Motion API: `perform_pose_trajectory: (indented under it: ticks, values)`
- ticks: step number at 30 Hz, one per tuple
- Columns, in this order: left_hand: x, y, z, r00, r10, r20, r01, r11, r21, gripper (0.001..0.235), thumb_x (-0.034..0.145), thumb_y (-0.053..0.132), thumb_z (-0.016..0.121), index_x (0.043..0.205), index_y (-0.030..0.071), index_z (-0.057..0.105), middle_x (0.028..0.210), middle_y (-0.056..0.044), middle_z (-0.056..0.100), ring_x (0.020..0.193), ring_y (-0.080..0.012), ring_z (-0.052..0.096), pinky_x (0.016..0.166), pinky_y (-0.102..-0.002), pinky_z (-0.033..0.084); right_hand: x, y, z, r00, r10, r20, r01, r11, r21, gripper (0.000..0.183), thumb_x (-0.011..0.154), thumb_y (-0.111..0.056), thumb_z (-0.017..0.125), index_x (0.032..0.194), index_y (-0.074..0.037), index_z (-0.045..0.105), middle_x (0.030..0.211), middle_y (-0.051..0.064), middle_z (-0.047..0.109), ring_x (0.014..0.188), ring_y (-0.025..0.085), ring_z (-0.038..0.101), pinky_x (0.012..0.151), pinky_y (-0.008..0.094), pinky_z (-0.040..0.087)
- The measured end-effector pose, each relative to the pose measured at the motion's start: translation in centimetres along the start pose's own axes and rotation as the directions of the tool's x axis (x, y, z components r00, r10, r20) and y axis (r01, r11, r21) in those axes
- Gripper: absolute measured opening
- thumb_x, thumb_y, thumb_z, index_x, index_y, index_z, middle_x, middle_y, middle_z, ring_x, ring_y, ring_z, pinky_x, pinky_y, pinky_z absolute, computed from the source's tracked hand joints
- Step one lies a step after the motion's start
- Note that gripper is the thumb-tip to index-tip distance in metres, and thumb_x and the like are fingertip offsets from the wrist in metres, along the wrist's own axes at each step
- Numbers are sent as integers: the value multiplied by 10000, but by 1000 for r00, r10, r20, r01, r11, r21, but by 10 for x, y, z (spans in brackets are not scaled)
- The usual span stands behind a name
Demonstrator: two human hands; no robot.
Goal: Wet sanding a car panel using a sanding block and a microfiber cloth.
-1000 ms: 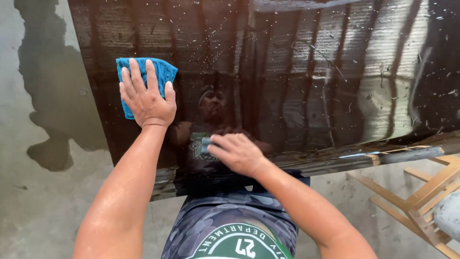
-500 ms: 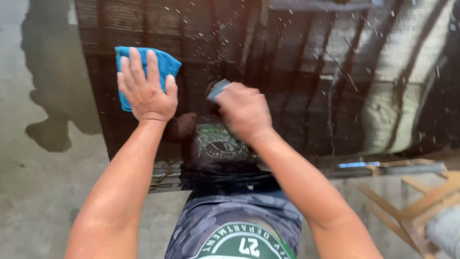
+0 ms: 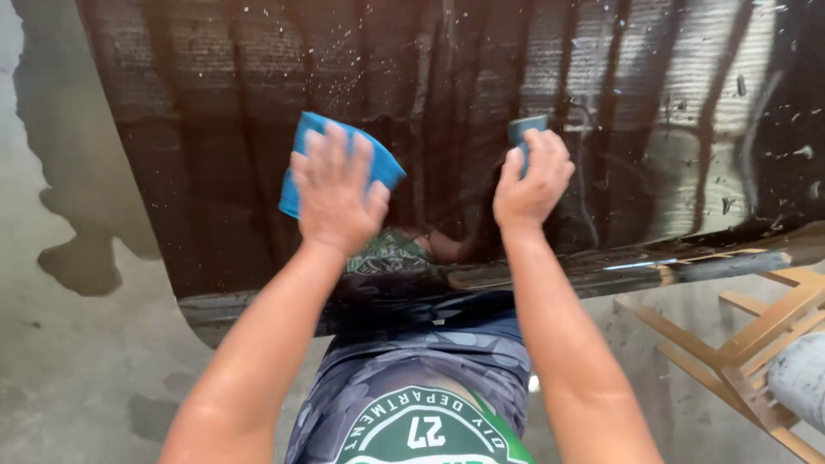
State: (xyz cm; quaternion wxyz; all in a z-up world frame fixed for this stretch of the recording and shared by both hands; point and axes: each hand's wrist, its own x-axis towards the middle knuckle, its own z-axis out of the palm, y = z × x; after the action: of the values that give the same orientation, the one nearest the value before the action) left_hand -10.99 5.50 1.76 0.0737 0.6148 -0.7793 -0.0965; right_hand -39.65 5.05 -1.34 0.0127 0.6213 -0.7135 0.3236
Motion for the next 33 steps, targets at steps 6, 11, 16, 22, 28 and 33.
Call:
perform_pose_trajectory:
  ticks: [6, 11, 16, 22, 28, 33]
  values:
    - [-71, 24, 16, 872, 472, 127, -441, 871, -216, 732, 925, 468, 632, 1585, 209, 449, 1691, -129, 291, 1554, -380, 258, 1238, -603, 190, -20, -58, -37, 860, -365, 356, 234, 903, 360, 290, 877, -116, 730, 1162, -137, 686, 1227, 118, 672, 1078, 330, 636, 891, 462, 504]
    - [-6, -12, -11, 957, 276, 93, -267, 958, -103, 702, 909, 497, 650, 1535, 225, 485, 1666, -133, 309, 1522, -403, 278, 1209, -639, 216, 7, -9, -40, 954, -168, 249, 137, 981, 138, 259, 920, -81, 714, 1176, -108, 685, 1207, 107, 680, 1122, 341, 641, 930, 468, 507]
    - [77, -13, 7, 995, 25, -99, -26, 1000, -5, 710, 987, 503, 648, 1592, 185, 456, 1695, -189, 264, 1535, -459, 245, 1216, -658, 201, 13, -44, -35, 993, -99, 70, 95, 994, 62, 259, 896, -68, 708, 1153, -59, 675, 1187, 158, 665, 1102, 377, 619, 932, 485, 483]
    - [123, 33, 20, 995, -18, -100, 15, 1000, -25, 729, 975, 516, 625, 1590, 190, 410, 1670, -184, 214, 1526, -451, 205, 1221, -642, 147, 1, -75, -48, 732, -638, 238, 479, 731, 486, 300, 815, -91, 652, 1113, -72, 676, 1156, 161, 678, 937, 368, 685, 809, 492, 554]
    - [32, 40, 5, 933, 355, 60, -348, 932, -98, 685, 978, 468, 593, 1581, 186, 432, 1680, -158, 259, 1536, -399, 241, 1238, -598, 162, 21, 28, -22, 997, -61, 38, 60, 998, 28, 285, 929, -54, 715, 1211, -42, 672, 1232, 173, 666, 1142, 392, 601, 986, 494, 460]
    - [-21, 28, 8, 894, 447, 34, -438, 886, -152, 687, 946, 473, 629, 1569, 229, 472, 1666, -117, 355, 1538, -361, 288, 1228, -583, 210, 33, -42, -14, 979, -178, 98, 167, 979, 113, 288, 920, -87, 708, 1205, -83, 665, 1249, 106, 657, 1202, 352, 617, 993, 486, 470]
